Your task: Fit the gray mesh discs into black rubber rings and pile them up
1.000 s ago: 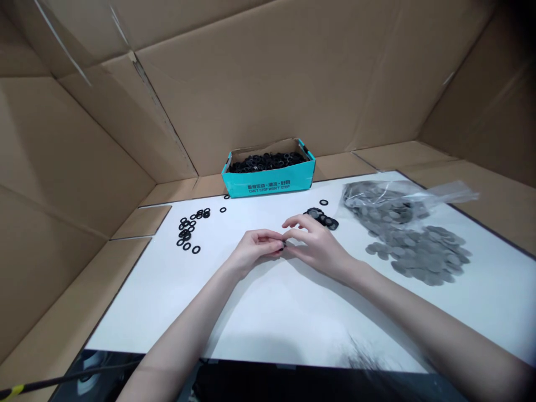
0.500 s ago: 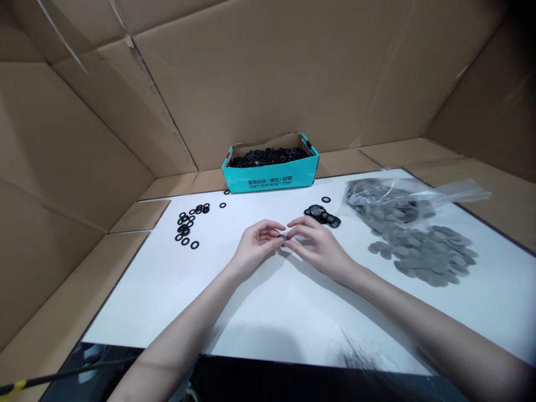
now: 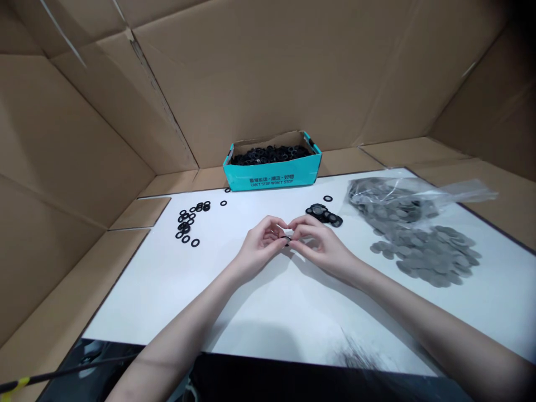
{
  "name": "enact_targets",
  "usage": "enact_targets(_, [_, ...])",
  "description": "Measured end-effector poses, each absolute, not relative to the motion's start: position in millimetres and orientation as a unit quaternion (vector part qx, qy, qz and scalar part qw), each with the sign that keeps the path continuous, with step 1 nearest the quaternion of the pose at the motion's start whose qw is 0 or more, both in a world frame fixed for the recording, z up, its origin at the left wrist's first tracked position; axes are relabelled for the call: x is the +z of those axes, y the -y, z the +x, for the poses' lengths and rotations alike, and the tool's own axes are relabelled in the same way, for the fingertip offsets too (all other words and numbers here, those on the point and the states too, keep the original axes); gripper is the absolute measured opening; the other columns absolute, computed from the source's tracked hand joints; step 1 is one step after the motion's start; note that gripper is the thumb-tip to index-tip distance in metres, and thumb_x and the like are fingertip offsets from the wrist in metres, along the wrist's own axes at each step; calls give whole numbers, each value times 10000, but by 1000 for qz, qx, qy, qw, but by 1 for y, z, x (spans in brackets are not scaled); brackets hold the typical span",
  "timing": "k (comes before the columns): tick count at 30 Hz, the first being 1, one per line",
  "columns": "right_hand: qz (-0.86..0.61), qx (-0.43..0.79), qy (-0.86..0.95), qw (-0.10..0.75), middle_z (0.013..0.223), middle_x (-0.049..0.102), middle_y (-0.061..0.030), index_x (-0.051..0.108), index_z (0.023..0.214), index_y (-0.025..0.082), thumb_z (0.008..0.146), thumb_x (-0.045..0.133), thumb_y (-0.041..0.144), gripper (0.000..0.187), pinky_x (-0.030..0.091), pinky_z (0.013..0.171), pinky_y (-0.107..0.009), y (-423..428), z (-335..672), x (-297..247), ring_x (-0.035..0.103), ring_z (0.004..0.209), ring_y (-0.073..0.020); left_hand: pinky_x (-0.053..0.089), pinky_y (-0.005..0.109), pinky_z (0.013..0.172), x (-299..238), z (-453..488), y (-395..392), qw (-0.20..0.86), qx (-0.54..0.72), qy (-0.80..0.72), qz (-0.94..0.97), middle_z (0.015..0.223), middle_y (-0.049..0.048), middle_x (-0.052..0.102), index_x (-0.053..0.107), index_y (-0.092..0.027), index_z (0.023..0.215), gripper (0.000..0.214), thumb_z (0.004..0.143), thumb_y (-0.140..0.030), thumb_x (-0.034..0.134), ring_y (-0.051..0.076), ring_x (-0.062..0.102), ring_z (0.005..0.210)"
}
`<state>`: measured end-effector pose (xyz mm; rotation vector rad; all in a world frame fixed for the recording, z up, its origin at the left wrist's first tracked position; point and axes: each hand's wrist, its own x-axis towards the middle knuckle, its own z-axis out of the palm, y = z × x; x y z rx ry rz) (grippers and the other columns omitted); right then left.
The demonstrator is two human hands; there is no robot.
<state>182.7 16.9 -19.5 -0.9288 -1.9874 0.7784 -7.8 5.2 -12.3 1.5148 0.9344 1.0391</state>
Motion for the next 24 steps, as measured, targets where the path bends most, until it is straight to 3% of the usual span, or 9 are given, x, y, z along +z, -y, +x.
enact_targets(3, [-360,308,791,388,1071,600,-97,618,726,196,886,608,235,165,543,694,-304,-16,184,-15,623,997,-221,449,224,743,-10,-9,-5,503,423,-379,651,932,22,564,558,-192,989,173,863,-269,649,129,562,855])
enact_targets(9, [-370,358,776,364,1090,557,-110,622,732,192,886,597,274,177,423,453,-197,-12,185,-8,588,1005,-228,435,233,724,-6,-11,-5,496,398,-376,674,925,19,551,527,-187,946,147,872,-264,627,123,542,818])
enact_targets(20, [-349,343,792,364,1047,530,-99,623,746,190,878,596,222,138,499,564,-227,-16,187,-14,568,1006,-218,406,229,704,-4,-13,-4,527,372,-364,672,900,7,526,522,-178,930,158,885,-291,623,98,499,762])
enact_targets(24, [-348,351,789,365,1053,523,-98,623,757,195,884,590,233,137,500,538,-211,-17,188,-16,567,1014,-217,419,234,723,-7,-12,-4,544,389,-361,650,917,11,527,513,-183,927,206,868,-324,652,106,519,792])
